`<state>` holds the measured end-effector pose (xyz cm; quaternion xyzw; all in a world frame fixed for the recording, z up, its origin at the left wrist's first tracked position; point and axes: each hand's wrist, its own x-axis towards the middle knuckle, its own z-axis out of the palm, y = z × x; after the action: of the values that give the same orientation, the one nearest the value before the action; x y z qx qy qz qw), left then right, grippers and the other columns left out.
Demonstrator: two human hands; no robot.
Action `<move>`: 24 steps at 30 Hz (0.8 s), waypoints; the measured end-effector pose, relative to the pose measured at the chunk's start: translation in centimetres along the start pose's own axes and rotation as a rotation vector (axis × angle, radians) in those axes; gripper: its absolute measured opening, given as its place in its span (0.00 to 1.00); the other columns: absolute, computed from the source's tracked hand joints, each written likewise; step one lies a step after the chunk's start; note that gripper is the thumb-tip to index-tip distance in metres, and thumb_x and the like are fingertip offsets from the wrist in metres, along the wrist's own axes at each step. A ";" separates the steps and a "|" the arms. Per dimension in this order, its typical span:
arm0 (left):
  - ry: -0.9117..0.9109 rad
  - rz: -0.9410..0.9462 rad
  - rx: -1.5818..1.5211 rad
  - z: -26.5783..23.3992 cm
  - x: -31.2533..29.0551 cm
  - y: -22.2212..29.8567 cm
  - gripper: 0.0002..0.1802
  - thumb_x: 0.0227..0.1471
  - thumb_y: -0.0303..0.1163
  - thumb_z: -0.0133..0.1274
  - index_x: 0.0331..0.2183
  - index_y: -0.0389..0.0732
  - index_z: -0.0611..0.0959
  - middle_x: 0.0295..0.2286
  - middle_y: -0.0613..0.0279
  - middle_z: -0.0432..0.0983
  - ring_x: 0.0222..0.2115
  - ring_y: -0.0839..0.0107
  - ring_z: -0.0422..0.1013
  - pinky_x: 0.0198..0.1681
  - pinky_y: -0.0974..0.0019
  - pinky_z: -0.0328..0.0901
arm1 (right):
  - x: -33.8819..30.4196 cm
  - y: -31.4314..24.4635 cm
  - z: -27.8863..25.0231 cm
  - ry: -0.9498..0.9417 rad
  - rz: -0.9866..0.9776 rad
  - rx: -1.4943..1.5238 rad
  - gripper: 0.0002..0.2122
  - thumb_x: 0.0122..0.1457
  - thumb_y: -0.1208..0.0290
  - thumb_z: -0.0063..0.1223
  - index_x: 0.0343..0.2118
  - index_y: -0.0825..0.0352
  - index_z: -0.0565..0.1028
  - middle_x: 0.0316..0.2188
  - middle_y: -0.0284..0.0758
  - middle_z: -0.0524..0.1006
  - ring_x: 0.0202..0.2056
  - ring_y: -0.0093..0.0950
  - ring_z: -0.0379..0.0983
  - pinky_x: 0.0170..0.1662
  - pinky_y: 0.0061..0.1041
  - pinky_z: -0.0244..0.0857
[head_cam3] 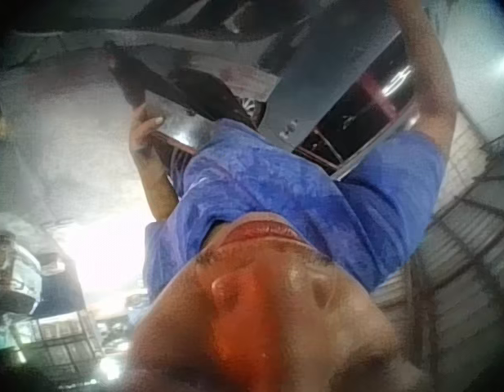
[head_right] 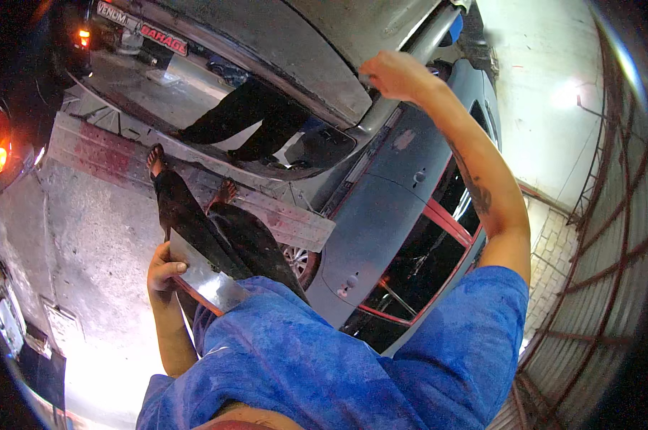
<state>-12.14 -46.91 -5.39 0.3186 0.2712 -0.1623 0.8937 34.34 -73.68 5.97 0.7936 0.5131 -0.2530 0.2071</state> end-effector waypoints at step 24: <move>0.024 -0.028 -0.134 -1.0 -0.8 -1.4 0.32 0.28 0.27 0.60 0.42 0.30 0.74 0.20 0.60 0.72 0.19 0.74 0.66 0.24 0.72 0.59 | 3.1 -0.9 -2.3 0.093 0.005 -0.001 0.09 0.51 0.74 0.51 0.36 0.67 0.76 0.25 0.47 0.76 0.30 0.47 0.73 0.34 0.42 0.67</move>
<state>-13.81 -47.18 -6.23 0.2562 0.2967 -0.1525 0.9072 35.04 -69.79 5.78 0.8058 0.5201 -0.2152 0.1841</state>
